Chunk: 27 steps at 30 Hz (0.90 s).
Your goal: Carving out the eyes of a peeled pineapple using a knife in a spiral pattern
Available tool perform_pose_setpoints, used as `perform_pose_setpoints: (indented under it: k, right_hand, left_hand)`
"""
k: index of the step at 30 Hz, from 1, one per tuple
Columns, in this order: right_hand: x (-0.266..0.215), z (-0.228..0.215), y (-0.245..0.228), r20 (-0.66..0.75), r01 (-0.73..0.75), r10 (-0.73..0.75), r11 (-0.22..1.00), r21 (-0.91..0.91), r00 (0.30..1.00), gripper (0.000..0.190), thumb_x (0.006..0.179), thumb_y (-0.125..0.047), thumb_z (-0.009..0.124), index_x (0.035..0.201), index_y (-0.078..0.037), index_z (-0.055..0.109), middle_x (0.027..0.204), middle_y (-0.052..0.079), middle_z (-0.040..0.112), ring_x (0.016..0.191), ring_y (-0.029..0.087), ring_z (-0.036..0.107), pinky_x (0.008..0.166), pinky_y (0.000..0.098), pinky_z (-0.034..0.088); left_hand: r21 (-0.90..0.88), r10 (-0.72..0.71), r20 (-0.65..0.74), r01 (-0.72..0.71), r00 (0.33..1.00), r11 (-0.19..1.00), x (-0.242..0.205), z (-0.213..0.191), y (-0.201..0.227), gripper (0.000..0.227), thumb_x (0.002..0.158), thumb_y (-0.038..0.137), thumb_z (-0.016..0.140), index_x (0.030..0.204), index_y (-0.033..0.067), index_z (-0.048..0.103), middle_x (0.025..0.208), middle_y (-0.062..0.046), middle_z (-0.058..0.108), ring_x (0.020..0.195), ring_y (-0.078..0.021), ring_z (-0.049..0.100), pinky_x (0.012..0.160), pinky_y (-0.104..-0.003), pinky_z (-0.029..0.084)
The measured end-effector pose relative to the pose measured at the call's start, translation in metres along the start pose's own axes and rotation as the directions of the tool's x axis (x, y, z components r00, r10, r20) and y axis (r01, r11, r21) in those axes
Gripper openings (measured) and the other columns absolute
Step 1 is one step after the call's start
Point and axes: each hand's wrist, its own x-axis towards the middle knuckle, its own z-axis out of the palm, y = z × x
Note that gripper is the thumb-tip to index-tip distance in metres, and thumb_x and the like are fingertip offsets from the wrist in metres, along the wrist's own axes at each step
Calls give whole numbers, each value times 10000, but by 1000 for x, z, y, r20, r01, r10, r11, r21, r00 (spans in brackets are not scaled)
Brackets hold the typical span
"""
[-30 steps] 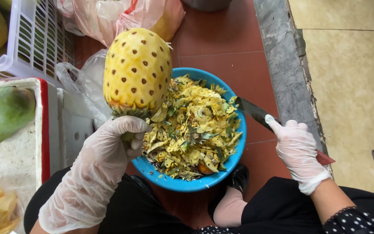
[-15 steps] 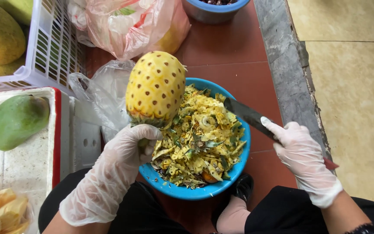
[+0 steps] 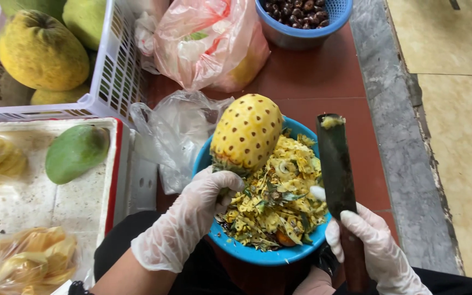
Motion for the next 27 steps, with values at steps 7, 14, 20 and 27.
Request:
perform_pose_setpoints:
  k: [7, 14, 20, 27]
  right_hand:
    - [2, 33, -10, -3, 65, -67, 966, -251, 998, 215, 978, -132, 674, 876, 56, 695, 630, 211, 757, 429, 244, 602, 411, 365, 516]
    - [12, 46, -13, -123, -66, -4, 830, -554, 992, 153, 918, -110, 722, 875, 9, 809, 647, 168, 841, 478, 235, 698, 489, 344, 599]
    - [-2, 29, -29, -256, 31, -94, 971, -238, 962, 300, 966, -101, 653, 1058, 147, 794, 662, 312, 778, 441, 284, 621, 448, 380, 504]
    - [-7, 9, -37, -214, -77, 88, 995, 60, 973, 412, 960, -190, 629, 1009, 202, 745, 589, 370, 675, 368, 349, 561, 354, 393, 432]
  left_hand:
    - [93, 107, 36, -110, 994, 990, -9, 10, 2, 330, 554, 96, 713, 832, 97, 533, 569, -37, 458, 406, -115, 316, 371, -279, 196]
    - [269, 49, -24, -41, 998, 962, -34, 21, 21, 440, 545, 81, 658, 982, 47, 690, 778, -116, 686, 661, -240, 625, 579, -372, 523]
    - [72, 39, 253, -59, 967, 996, -21, 10, 14, 263, 547, 78, 640, 780, 48, 519, 504, -35, 398, 426, -124, 264, 404, -277, 165]
    - [51, 39, 405, -65, 914, 997, -4, 2, 4, 313, 479, 94, 628, 740, -72, 583, 532, -89, 453, 401, -145, 305, 379, -288, 186]
